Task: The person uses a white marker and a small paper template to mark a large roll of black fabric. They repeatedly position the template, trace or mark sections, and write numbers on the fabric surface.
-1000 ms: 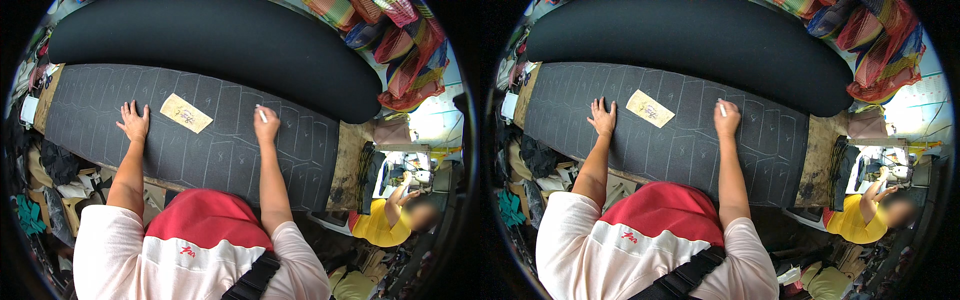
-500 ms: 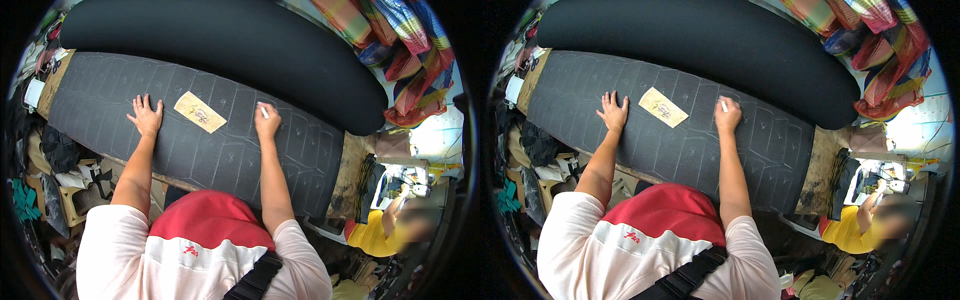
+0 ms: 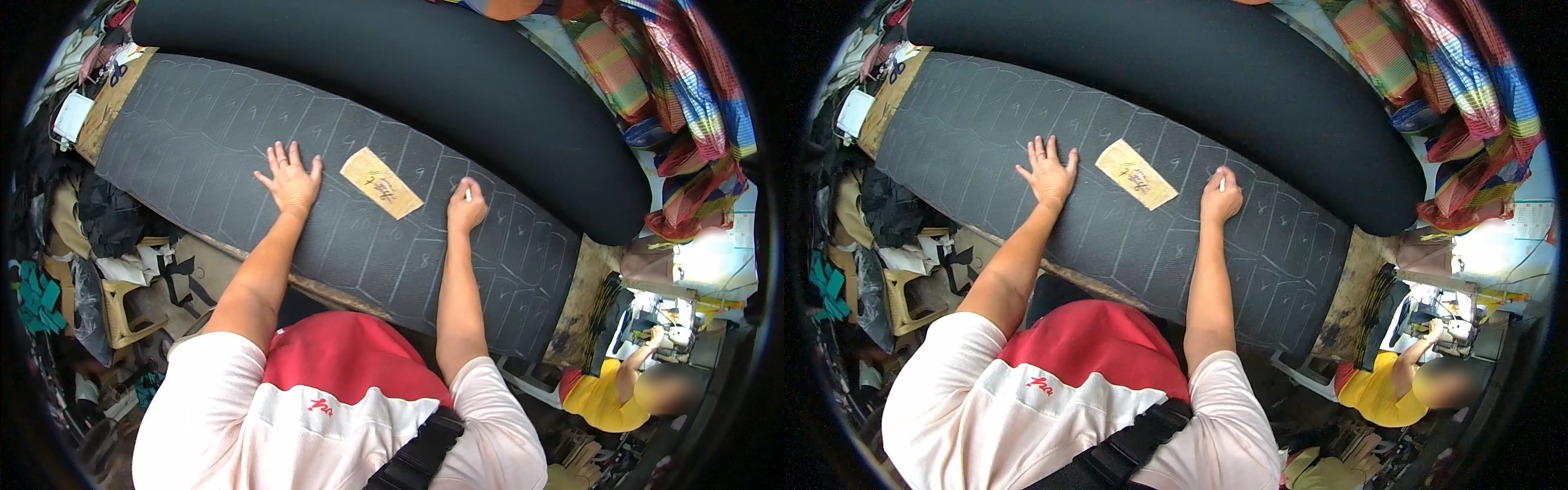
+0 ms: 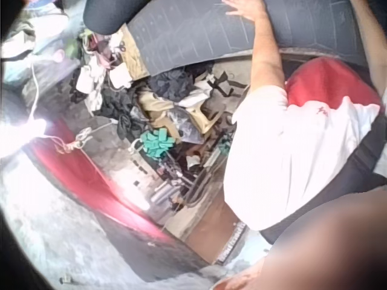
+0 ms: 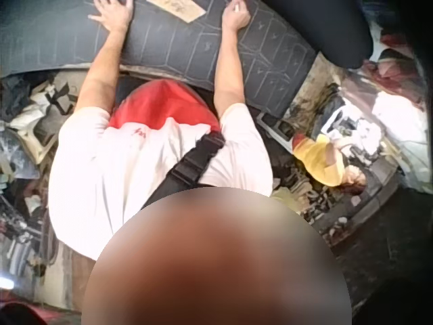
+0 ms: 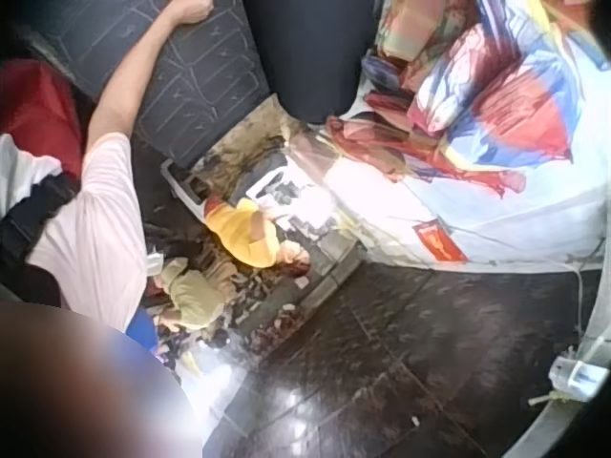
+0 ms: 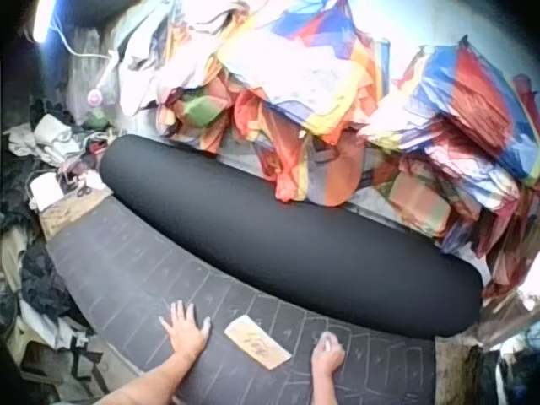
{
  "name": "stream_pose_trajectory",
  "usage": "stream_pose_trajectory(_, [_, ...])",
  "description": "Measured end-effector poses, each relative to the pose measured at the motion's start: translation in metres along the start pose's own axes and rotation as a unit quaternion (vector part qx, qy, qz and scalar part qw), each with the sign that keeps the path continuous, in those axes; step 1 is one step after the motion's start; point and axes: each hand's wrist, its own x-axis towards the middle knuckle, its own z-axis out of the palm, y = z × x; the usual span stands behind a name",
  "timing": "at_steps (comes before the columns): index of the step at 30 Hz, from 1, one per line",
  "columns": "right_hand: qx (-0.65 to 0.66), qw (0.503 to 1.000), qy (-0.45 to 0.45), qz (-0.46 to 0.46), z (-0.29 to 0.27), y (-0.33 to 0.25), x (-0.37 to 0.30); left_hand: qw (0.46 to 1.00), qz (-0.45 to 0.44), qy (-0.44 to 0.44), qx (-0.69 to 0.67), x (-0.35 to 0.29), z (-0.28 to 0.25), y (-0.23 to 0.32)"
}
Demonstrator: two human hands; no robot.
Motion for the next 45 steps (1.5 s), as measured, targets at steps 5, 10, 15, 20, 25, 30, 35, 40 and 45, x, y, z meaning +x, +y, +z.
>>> stream_pose_trajectory(5, [-0.072, 0.985, -0.113, -0.111, 0.015, -0.063, -0.063, 0.993, 0.06, -0.015, -0.104, -0.003, -0.006, -0.016])
stream_pose_trajectory(10, [-0.061, 0.985, -0.154, -0.044, 0.024, -0.132, -0.133, 0.905, 0.122, -0.147, -0.379, -0.004, -0.038, -0.078])
stream_pose_trajectory(15, [0.282, 0.943, -0.15, 0.092, 0.06, -0.235, -0.192, 0.598, -0.267, -0.36, -0.664, 0.024, -0.06, -0.134])
stream_pose_trajectory(20, [0.294, 0.932, -0.213, 0.006, 0.054, -0.271, -0.225, 0.453, -0.348, -0.332, -0.751, 0.084, -0.063, -0.209])
stream_pose_trajectory(25, [-0.176, 0.943, -0.042, 0.278, -0.063, -0.142, -0.192, 0.722, -0.373, -0.192, -0.55, 0.139, -0.092, -0.359])
stream_pose_trajectory(30, [-0.138, 0.822, -0.014, 0.552, -0.127, -0.053, -0.216, 0.757, -0.351, -0.381, -0.398, 0.136, -0.108, -0.434])
stream_pose_trajectory(35, [-0.346, 0.853, 0.002, 0.39, -0.083, -0.092, -0.201, 0.787, -0.33, -0.263, -0.451, 0.131, -0.101, -0.414])
stream_pose_trajectory(40, [-0.306, 0.881, -0.021, 0.361, -0.04, -0.135, -0.188, 0.813, -0.251, -0.162, -0.5, 0.144, -0.113, -0.404])
stream_pose_trajectory(45, [-0.345, 0.9, 0.039, 0.263, -0.017, -0.121, -0.22, 0.764, -0.193, -0.231, -0.571, 0.219, -0.114, -0.404])
